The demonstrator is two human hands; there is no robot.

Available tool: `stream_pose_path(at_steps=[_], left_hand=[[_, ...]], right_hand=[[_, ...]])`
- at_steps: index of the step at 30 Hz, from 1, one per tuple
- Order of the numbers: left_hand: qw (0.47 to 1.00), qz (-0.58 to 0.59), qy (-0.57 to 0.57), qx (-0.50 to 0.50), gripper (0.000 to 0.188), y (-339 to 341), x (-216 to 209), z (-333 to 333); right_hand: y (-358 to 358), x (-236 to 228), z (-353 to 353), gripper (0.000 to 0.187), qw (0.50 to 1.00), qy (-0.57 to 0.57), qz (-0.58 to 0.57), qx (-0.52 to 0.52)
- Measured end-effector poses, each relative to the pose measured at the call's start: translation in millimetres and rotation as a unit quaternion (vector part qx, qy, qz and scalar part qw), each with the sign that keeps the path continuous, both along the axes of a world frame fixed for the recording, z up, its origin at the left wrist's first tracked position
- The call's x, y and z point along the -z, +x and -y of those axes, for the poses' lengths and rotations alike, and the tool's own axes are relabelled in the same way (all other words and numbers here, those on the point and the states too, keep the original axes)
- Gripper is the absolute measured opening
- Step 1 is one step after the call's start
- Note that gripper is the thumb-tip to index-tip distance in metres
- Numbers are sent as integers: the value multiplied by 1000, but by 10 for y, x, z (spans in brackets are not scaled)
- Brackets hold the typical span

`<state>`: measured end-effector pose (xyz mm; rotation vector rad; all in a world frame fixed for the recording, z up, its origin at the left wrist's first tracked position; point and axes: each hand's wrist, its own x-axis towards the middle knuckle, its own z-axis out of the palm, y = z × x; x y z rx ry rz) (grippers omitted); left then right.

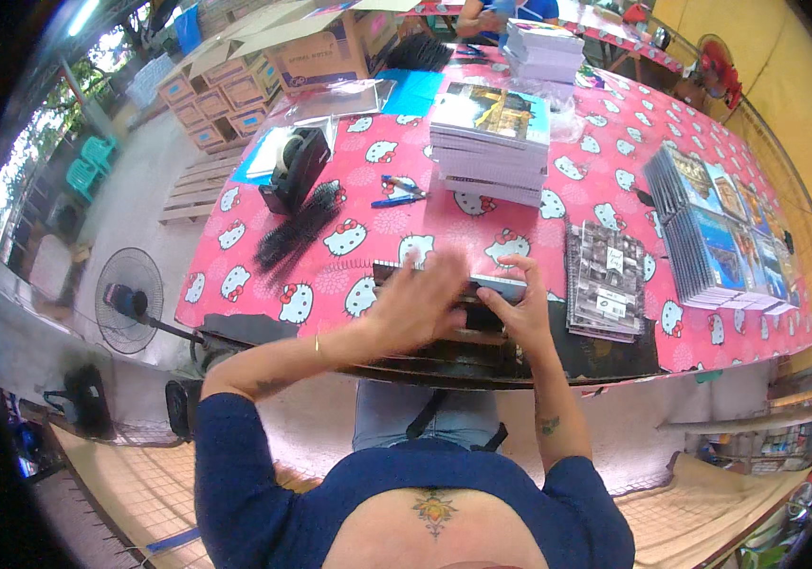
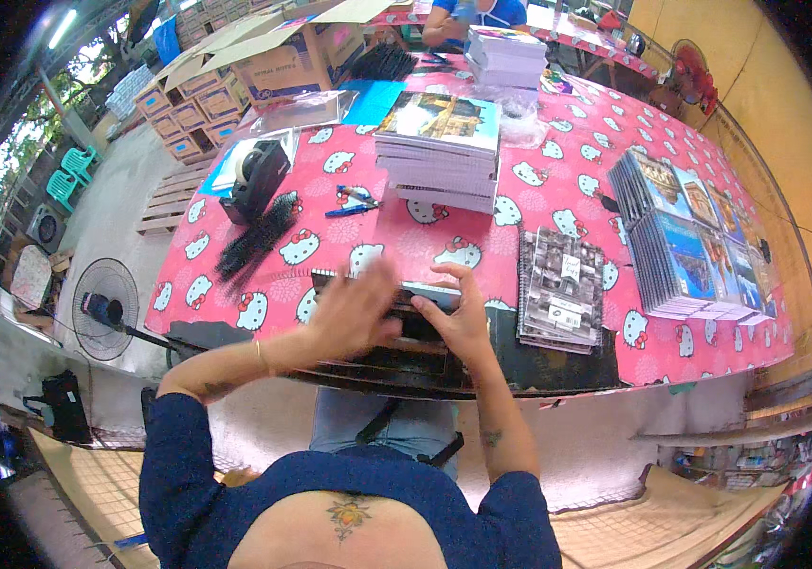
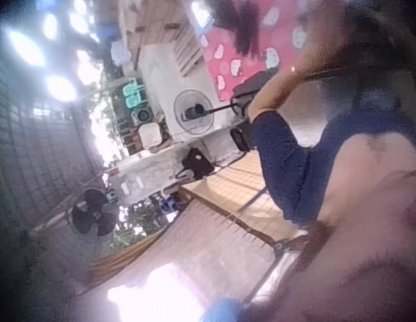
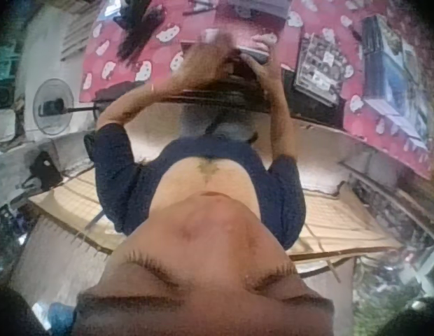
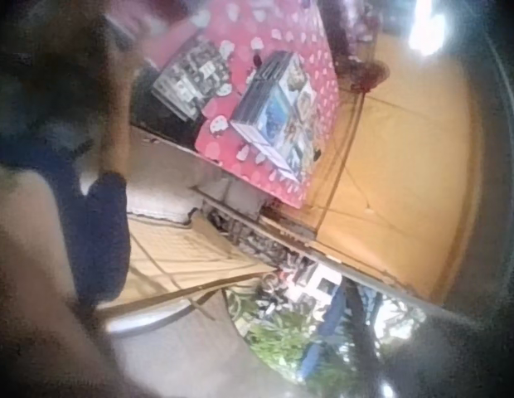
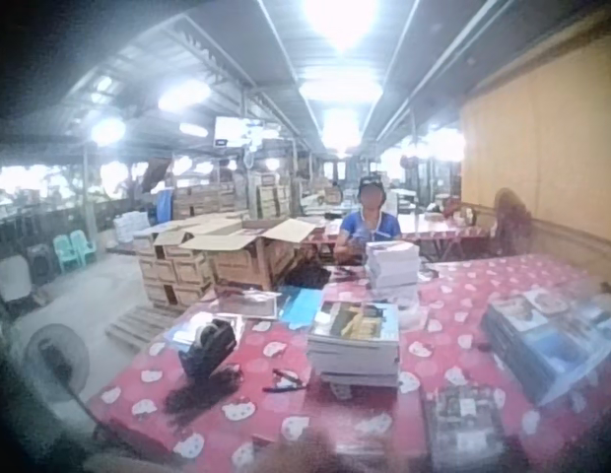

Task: The person is inserting a spiral wire into the holes of a notebook cover and pages by hand, then placing the finished notebook onto a stack.

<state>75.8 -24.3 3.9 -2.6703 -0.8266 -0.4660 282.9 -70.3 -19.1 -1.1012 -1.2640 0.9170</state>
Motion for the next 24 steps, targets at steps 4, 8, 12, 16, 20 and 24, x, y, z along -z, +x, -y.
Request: stream_pose_path(at_steps=[4, 8, 12, 16, 20, 24], left_hand=[[996, 24, -77, -33, 77, -5, -73, -14], [996, -12, -17, 89, 80, -93, 222, 138], [998, 8, 23, -61, 82, 129, -303, -110], [997, 5, -25, 74, 84, -29, 415, 242], [997, 26, 20, -76, 86, 219, -178, -13], [996, 17, 4, 89, 83, 56, 264, 289]], right_hand=[[-34, 32, -21, 49, 999, 22, -19, -13], [81, 70, -20, 36, 990, -4, -94, -102], [145, 109, -21, 26, 995, -40, -19, -87], [118, 196, 14, 24, 997, -25, -6, -68], [87, 267, -38, 26, 998, 14, -3, -64], [60, 152, 10, 25, 997, -32, 15, -73]])
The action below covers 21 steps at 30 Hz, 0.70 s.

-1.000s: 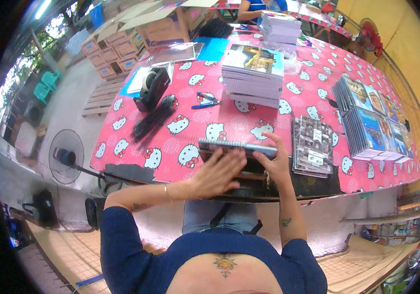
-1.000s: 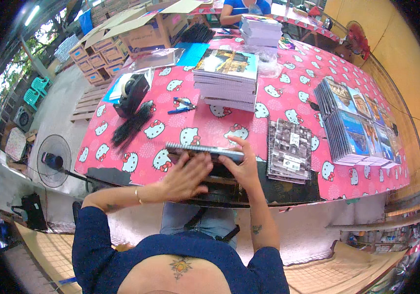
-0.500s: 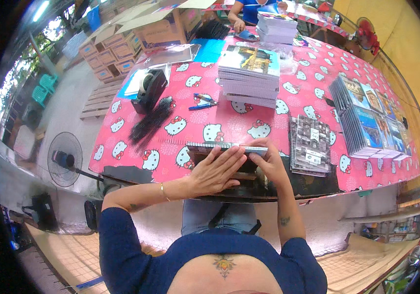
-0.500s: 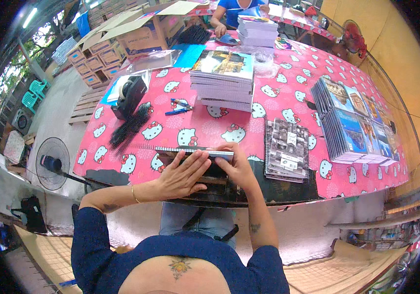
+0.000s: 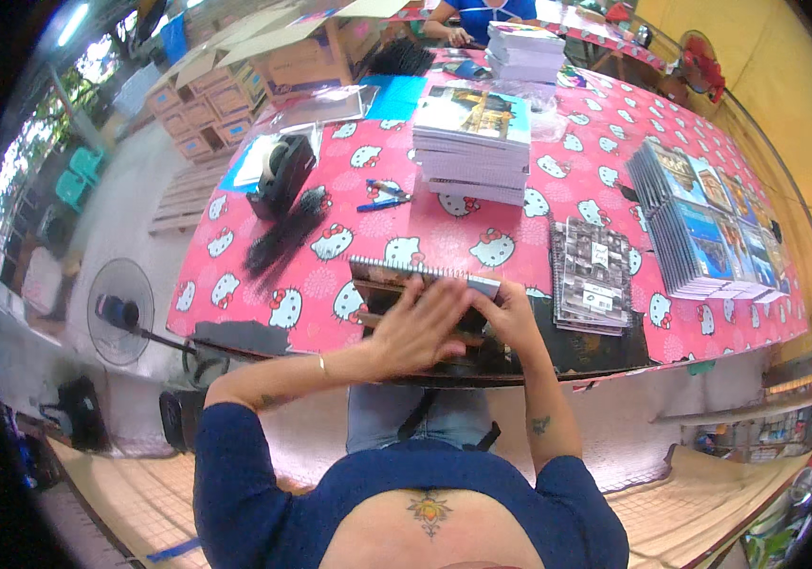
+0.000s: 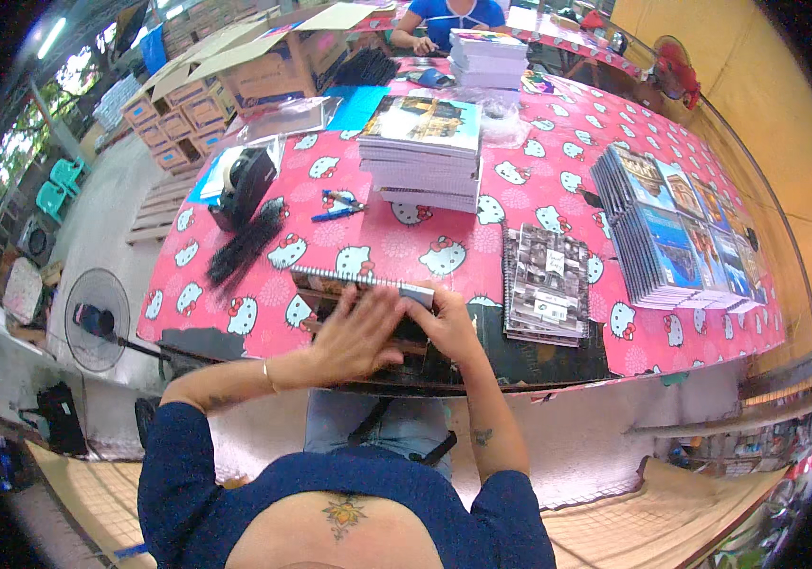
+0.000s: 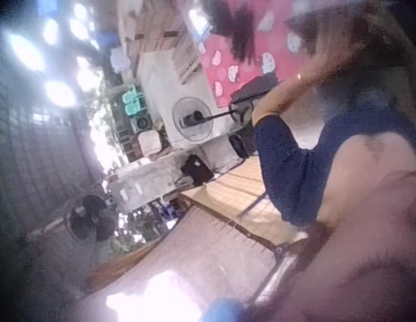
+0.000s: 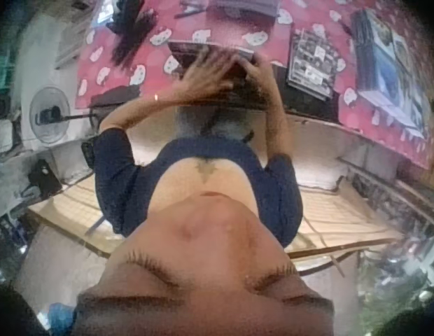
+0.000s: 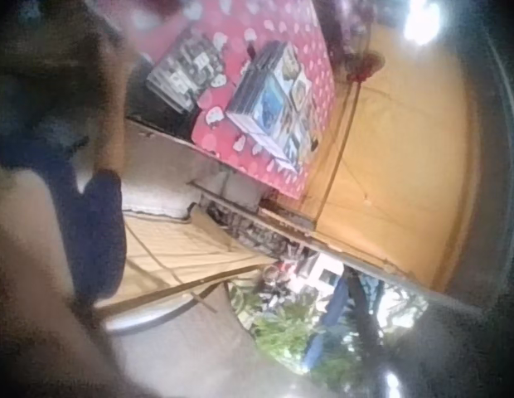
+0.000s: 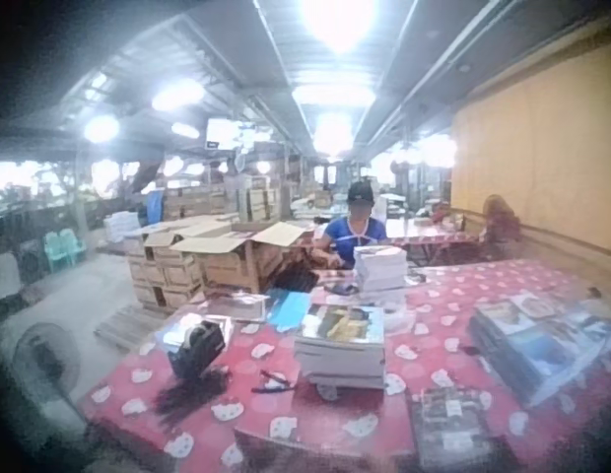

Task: The person is inserting a spiral wire into the holes of a notebook cover and pages by hand, then placing the finished notebook onto a stack.

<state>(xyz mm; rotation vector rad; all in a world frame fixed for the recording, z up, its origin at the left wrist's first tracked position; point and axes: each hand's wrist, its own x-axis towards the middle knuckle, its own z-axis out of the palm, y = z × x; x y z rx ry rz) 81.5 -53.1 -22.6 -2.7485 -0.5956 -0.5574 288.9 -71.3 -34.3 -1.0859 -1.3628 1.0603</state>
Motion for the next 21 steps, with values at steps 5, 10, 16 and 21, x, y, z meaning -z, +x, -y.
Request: stream_pose_path(at_steps=[5, 10, 16, 21], left_hand=[[988, -29, 40, -148, 87, 228, -421, -362], [998, 6, -51, -37, 81, 181, -146, -106], [997, 18, -76, 12, 74, 170, -33, 83], [997, 13, -68, -47, 75, 278, -272, -139]], right_hand=[[-54, 42, -31, 23, 1000, 31, 0, 3], [2, 24, -72, 19, 999, 45, 25, -7], [69, 196, -128, 17, 997, 43, 69, 0], [43, 117, -57, 22, 996, 60, 70, -3]])
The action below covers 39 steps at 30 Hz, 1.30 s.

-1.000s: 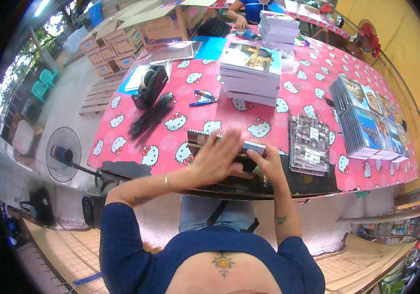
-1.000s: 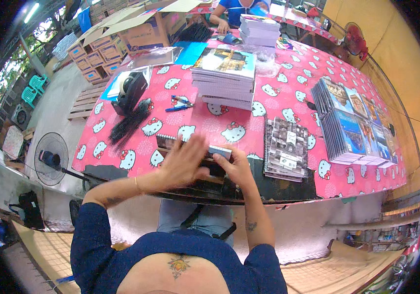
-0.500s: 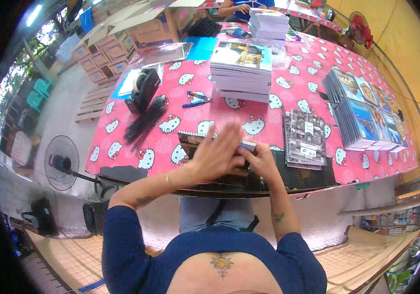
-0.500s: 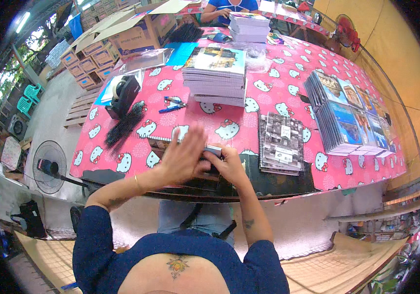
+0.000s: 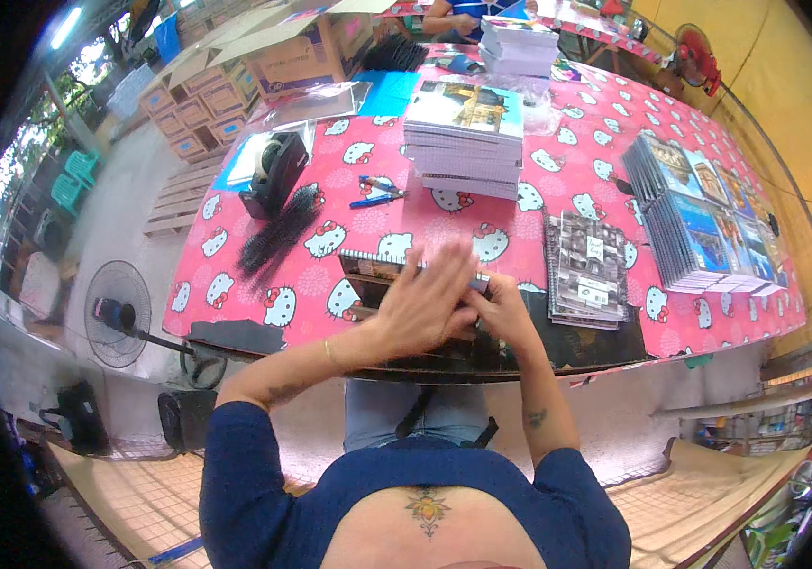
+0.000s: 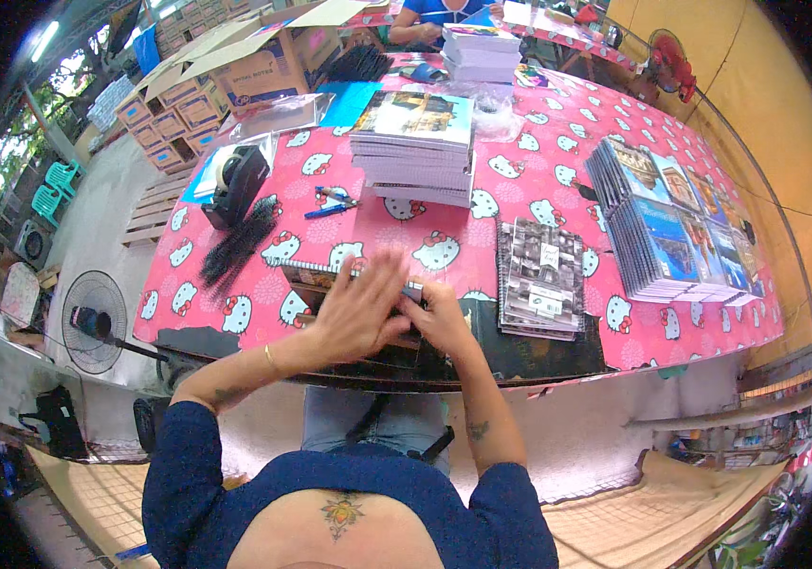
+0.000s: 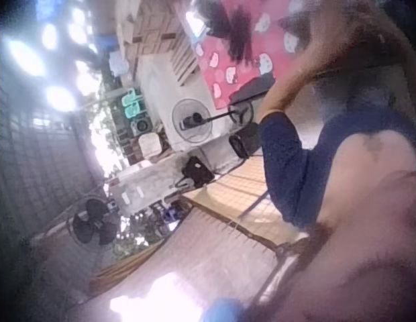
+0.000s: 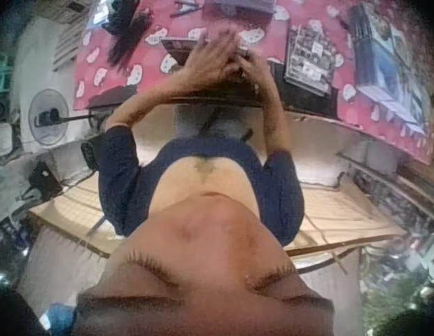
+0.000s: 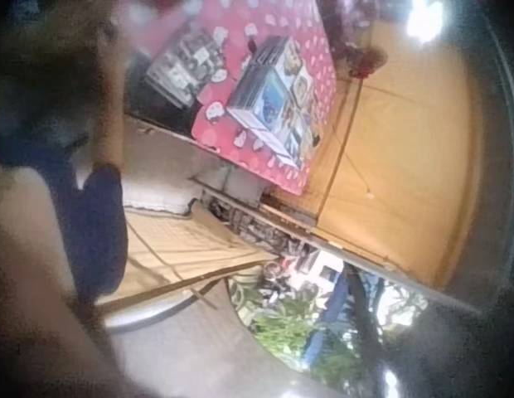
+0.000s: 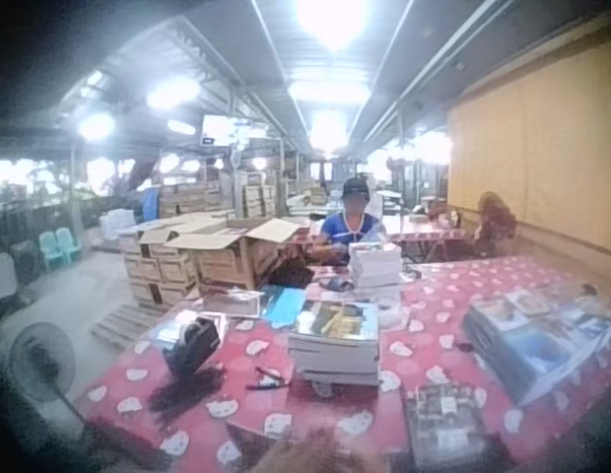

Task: The person is inserting a spiral wire into the holes of a notebook cover and pages by hand, then placing the finished notebook onto a stack.

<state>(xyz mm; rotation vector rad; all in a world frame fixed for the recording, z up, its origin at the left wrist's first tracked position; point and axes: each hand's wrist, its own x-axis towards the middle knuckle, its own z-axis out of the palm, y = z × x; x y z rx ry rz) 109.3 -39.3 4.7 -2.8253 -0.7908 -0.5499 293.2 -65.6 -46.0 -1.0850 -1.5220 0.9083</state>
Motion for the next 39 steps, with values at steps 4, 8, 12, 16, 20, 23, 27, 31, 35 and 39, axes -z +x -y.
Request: stream_pose_path(at_steps=[4, 8, 12, 16, 20, 23, 27, 31, 35, 39], left_hand=[[993, 110, -27, 20, 56, -42, -87, 145], [987, 151, -59, 12, 24, -10, -254, -133], [977, 202, -56, 35, 11, 20, -242, -143], [980, 188, -68, 24, 13, 10, -255, -105], [985, 161, -68, 7, 16, 51, -293, 10], [984, 157, -69, 43, 21, -109, -382, -36], [939, 336, -63, 31, 30, -146, -909, -113], [935, 301, -76, 170, 24, 137, -1296, 322], [871, 344, -228, 266, 31, 548, -1334, 340], [816, 267, -428, 283, 28, 641, -1361, 66]], right_hand=[[3, -235, 40, 27, 997, -34, 69, 23], [121, -398, 106, 29, 999, 38, -5, 9], [371, -573, 68, 21, 1000, -24, 19, -7], [351, -736, 5, 12, 997, 6, 65, -51], [168, -655, 31, 10, 968, 102, 203, 107], [14, -643, 132, 11, 969, 112, 146, 164], [-95, -896, 560, 43, 954, 227, 14, 196], [-292, -923, 981, 96, 947, 253, 100, 172], [-236, -863, 971, 103, 946, 251, -15, 203], [109, -1088, 895, 89, 926, 136, -138, 325]])
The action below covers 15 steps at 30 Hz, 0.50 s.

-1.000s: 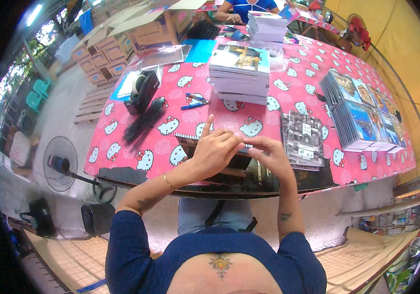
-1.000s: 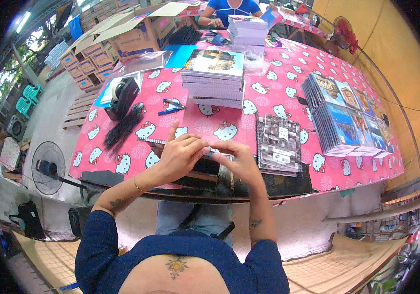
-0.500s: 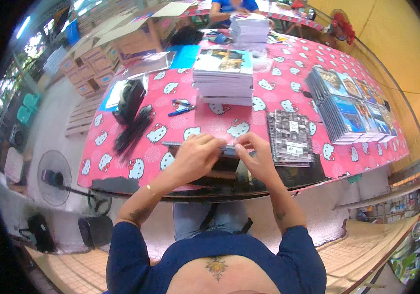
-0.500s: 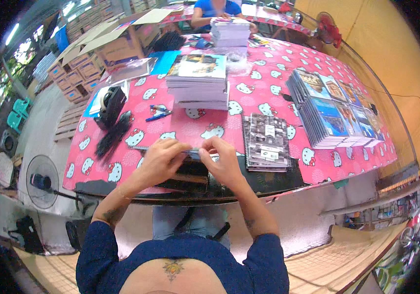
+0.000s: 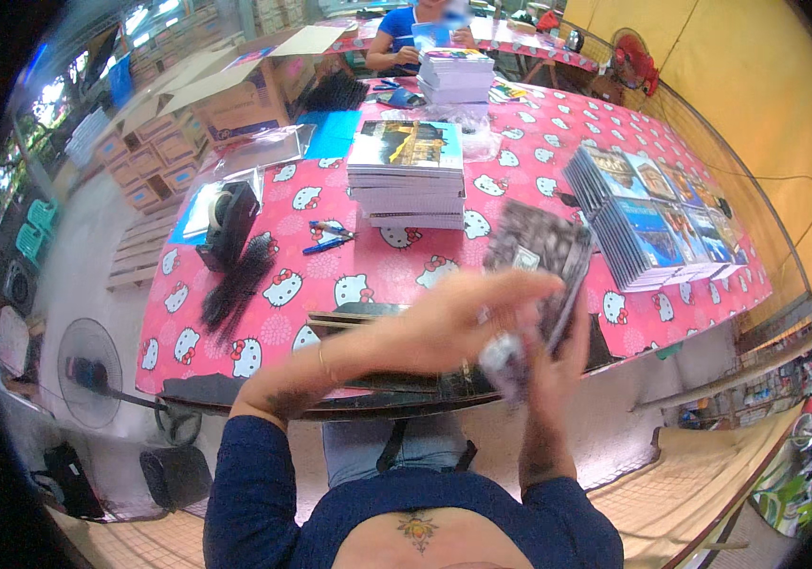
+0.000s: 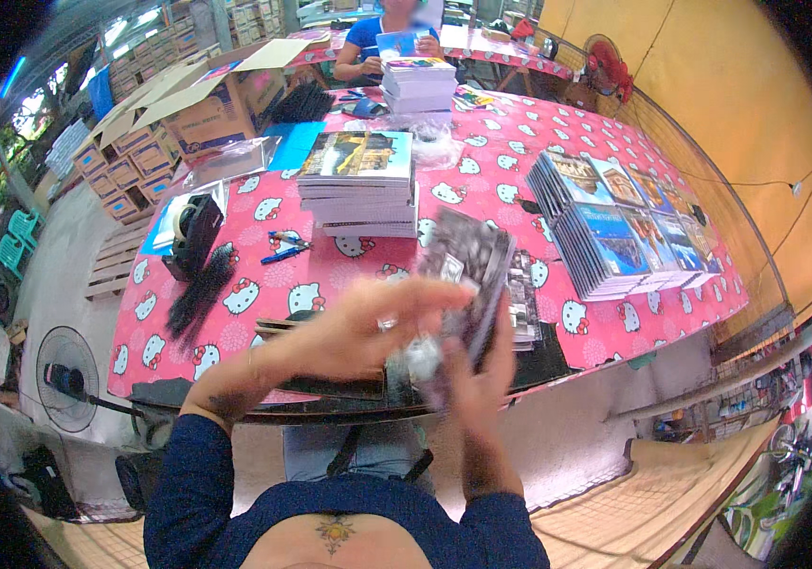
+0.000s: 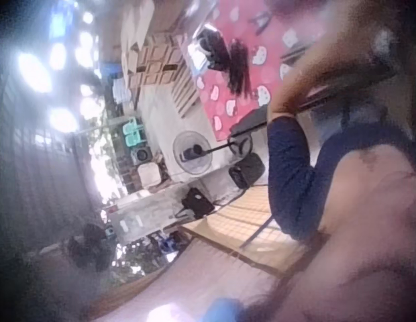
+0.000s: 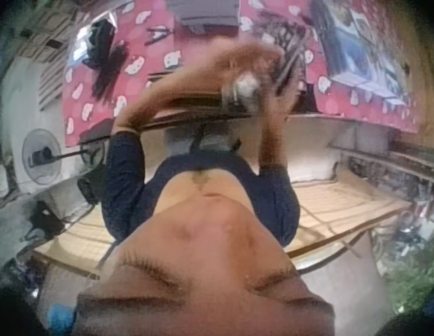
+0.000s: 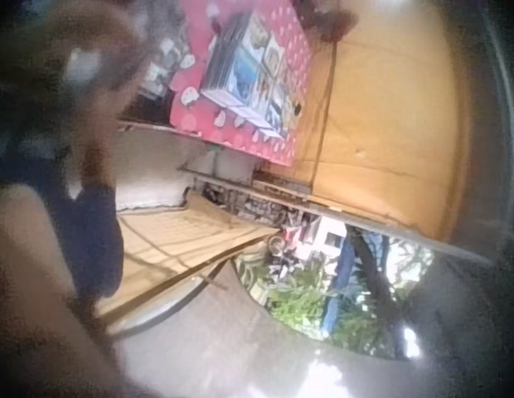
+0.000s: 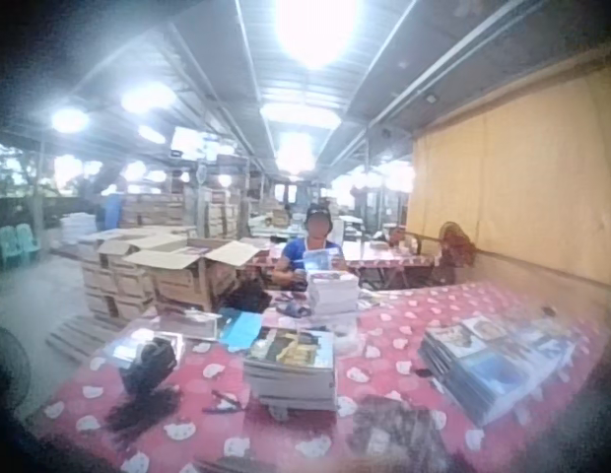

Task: The person is inserting a spiral wire into the holes of a notebook cover and pages by hand, then placing the finished notebook onto a stack.

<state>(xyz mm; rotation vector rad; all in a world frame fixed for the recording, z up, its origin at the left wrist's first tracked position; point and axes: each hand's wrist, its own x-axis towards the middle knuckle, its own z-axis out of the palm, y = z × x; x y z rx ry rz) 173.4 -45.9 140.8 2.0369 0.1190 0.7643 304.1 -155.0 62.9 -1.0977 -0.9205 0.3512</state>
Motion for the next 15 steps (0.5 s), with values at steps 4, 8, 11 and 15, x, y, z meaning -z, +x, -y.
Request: stream_pose_path(at_steps=[4, 8, 11, 15], left_hand=[[905, -22, 287, -314, 32, 36, 482, -1682], [794, -84, 469, -377, 32, -342, 953, -2467], [808, -147, 453, -347, 29, -228, 911, -2430], [805, -142, 464, -340, 23, -264, 803, -2353]], right_hand=[[1236, 66, -75, 78, 999, -8, -26, -43], [1393, -413, -228, 67, 987, -72, 132, -56], [1589, -744, -393, 44, 806, -265, 524, 78], [1549, -782, -605, 20, 653, -247, 708, 106]])
